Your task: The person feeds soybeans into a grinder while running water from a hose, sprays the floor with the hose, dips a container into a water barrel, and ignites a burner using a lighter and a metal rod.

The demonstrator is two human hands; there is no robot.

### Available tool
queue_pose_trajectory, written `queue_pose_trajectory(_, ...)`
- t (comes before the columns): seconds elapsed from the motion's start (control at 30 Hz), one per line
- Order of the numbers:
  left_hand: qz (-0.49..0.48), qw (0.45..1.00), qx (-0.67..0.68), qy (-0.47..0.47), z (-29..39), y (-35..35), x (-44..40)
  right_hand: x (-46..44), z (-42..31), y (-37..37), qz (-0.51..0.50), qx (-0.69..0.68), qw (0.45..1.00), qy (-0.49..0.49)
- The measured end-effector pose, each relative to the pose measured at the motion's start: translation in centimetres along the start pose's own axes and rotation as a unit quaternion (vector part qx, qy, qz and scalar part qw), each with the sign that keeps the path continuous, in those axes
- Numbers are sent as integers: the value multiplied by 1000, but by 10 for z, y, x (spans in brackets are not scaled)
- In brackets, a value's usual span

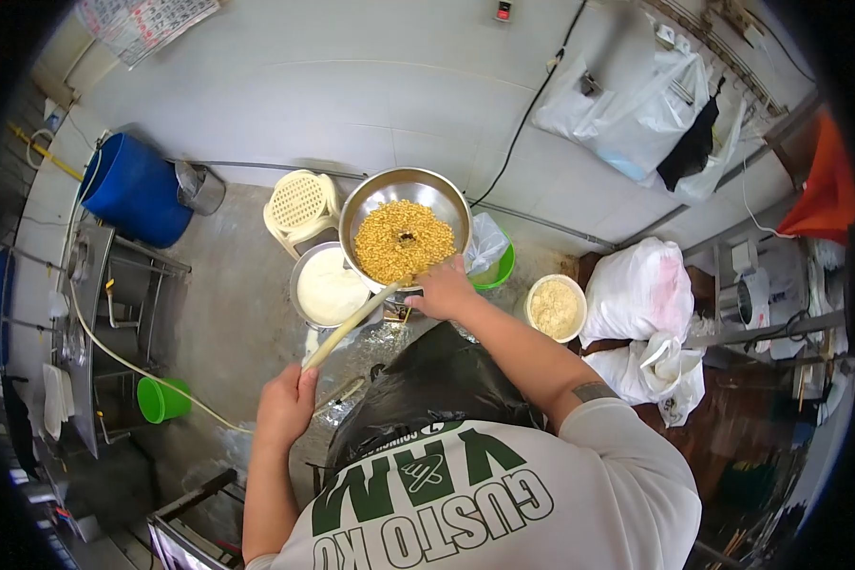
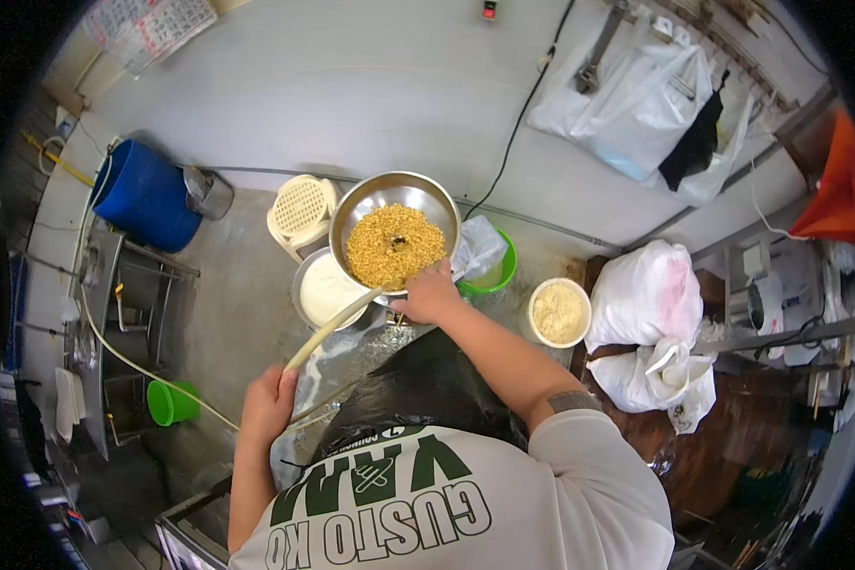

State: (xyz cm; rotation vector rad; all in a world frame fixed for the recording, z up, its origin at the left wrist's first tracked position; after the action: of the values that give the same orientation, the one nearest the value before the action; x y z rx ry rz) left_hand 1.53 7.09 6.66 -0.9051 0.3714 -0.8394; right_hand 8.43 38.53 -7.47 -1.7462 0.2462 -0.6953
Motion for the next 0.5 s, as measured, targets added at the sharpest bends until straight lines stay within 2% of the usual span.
queue_pose_trajectory(0.03, 5, 1000, 1, -5, -2, -6, 4, -9, -5, 0, 0, 4, 1000, -7)
queue_pose_trajectory(0.1, 15, 999, -6, -41, -10, -17, 12, -34, -12, 18, -112, -61, 992, 6)
queue_pose_trajectory(0.23, 61, 997, -8, -55, -23, -28, 23, -84, -42, 48, -128, -110, 985, -36)
queue_pose_trajectory(0.3, 71, 995, 11, -67, -28, -27, 27, -105, -56, 67, -208, -141, 968, -27)
queue_pose_trajectory(0.33, 76, 994, 12, -72, -31, -26, 30, -109, -60, 71, -209, -136, 968, -33)
queue_pose_trajectory(0.4, 69, 995, 43, -64, -34, -20, 35, -121, -46, 71, -198, -278, 936, 84)
queue_pose_trajectory(0.43, 64, 995, 52, -53, -31, -21, 37, -116, -52, 49, -244, -208, 947, 7)
queue_pose_trajectory(0.47, 69, 995, 53, -58, -32, -22, 40, -151, -41, 79, -168, -77, 978, -94)
queue_pose_trajectory(0.5, 68, 994, 75, -47, -32, -20, 43, -183, -35, 115, -87, 54, 976, -193)
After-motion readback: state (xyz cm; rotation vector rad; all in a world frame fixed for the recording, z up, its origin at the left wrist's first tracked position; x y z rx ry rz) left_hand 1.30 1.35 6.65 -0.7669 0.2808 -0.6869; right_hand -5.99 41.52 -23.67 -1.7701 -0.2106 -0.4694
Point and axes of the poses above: each hand's wrist, its own x-axis away from the middle knuckle, its own y-axis out of the palm, z = x × y, the point moved 7 cm from there along -x, towards the middle knuckle, and after that the axes turned 15 degrees about y, right-handed, at the moved point
